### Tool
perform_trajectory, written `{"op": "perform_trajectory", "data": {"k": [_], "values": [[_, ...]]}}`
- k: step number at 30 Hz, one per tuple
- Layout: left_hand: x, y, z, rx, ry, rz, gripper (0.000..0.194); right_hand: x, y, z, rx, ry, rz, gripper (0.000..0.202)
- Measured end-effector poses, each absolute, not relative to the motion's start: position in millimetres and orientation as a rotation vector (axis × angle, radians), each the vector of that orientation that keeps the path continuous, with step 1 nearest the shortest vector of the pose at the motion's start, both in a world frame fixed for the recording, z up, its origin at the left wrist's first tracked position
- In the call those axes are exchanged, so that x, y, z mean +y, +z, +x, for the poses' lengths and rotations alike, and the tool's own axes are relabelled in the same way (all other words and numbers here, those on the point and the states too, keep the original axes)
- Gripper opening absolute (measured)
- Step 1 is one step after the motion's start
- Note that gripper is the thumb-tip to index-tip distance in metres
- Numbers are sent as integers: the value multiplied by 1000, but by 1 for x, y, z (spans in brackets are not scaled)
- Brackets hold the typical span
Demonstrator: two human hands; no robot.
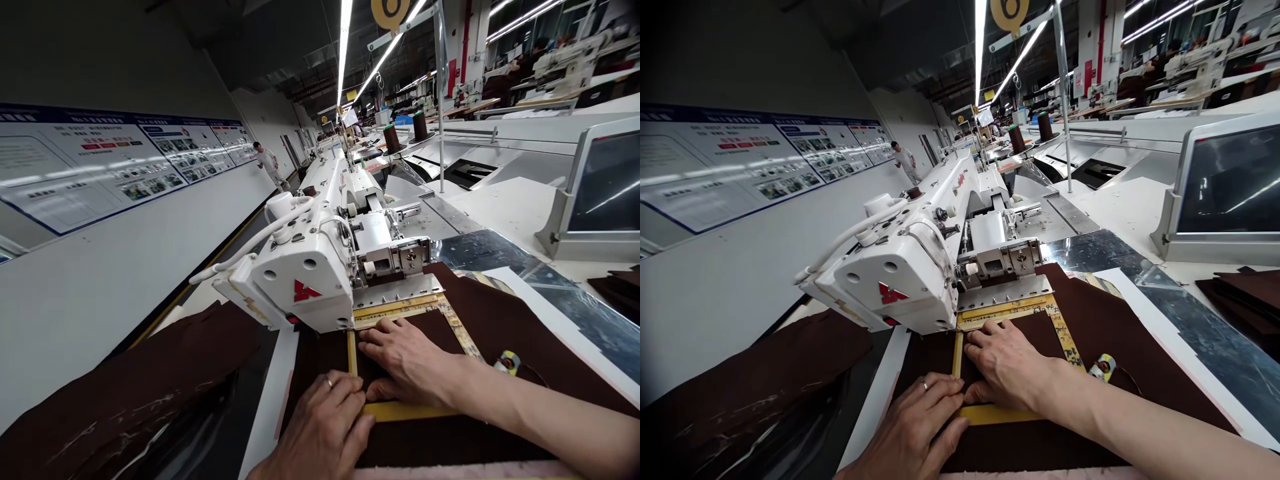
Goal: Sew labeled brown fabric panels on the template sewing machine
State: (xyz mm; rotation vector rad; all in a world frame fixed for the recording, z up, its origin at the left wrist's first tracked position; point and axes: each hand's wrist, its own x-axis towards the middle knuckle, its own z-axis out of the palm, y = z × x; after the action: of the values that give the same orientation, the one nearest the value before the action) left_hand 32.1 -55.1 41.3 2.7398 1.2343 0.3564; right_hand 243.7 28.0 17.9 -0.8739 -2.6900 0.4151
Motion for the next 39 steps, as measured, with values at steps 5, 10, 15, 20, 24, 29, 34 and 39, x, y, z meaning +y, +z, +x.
{"op": "perform_trajectory", "data": {"k": [5, 10, 15, 20, 24, 29, 34, 39], "values": [[-43, 32, 34, 1331, 382, 2770, 30, 33, 16, 250, -2690, 398, -847, 32], [-35, 17, 31, 1377, 323, 2824, 44, 33, 15, 253, -2690, 265, -936, 20], [-30, 18, 28, 1423, 313, 2827, 51, 35, 2, 248, -2671, 118, -1069, 20], [-23, 19, 27, 1423, 246, 2812, 58, 38, 0, 251, -2609, 87, -1293, 16], [-23, 15, 26, 1421, 283, 2794, 55, 39, 6, 258, -2574, 35, -1417, 18], [-23, 17, 26, 1456, 238, 2760, 56, 43, 6, 267, -2590, 17, -1291, 15], [-20, 18, 25, 1467, 170, 2749, 59, 44, 10, 270, -2639, 45, -1271, 21], [-17, 15, 26, 1478, 173, 2760, 67, 46, 18, 268, -2712, -34, -1264, 17]]}}
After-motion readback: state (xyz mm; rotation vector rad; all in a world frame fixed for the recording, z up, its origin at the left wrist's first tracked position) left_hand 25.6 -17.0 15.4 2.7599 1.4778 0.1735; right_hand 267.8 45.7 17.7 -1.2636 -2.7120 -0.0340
